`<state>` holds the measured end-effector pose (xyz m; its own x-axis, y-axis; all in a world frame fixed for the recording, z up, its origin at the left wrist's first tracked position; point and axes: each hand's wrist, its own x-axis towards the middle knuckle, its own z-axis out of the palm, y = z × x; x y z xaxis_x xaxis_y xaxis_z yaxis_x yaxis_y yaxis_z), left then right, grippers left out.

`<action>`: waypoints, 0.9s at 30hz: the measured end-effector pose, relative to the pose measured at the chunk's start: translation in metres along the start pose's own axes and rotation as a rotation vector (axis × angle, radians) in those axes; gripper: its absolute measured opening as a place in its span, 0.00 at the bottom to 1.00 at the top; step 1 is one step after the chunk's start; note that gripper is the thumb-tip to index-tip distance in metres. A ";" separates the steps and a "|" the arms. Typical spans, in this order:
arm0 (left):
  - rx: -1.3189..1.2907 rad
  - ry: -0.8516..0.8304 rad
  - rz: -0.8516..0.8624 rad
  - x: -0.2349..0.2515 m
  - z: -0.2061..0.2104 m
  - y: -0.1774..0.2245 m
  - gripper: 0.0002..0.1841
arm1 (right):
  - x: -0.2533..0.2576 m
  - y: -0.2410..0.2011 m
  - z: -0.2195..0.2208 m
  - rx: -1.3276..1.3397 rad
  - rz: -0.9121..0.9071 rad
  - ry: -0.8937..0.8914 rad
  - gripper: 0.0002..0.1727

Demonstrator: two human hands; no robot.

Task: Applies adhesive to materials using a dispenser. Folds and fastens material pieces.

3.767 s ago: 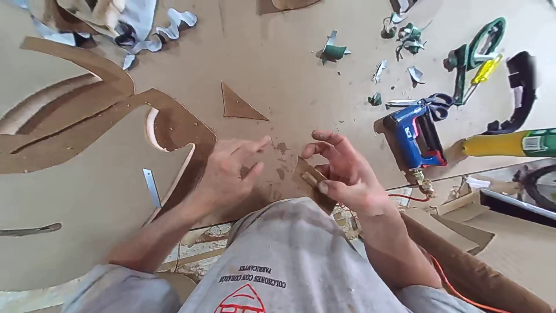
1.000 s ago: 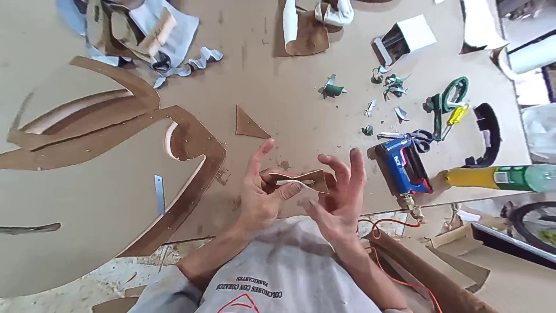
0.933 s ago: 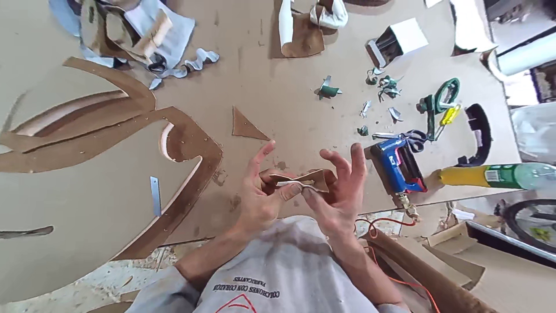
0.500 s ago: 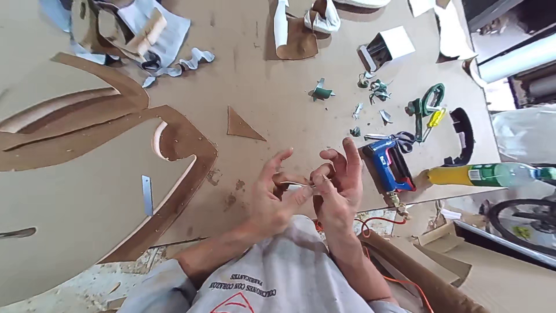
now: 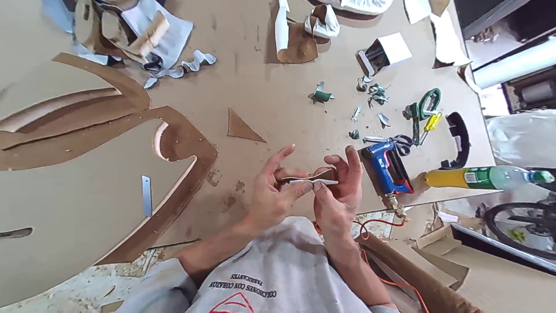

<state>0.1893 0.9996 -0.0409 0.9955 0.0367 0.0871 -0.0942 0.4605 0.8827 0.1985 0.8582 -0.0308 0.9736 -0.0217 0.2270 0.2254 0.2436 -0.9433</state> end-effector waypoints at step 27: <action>0.149 -0.106 0.137 0.001 -0.010 -0.020 0.48 | 0.009 0.007 -0.003 0.348 0.269 0.175 0.41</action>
<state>0.1923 0.9990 -0.0629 0.9678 -0.0071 0.2518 -0.2362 0.3214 0.9170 0.2089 0.8571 -0.0362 0.9939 -0.0689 -0.0866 -0.0317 0.5726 -0.8192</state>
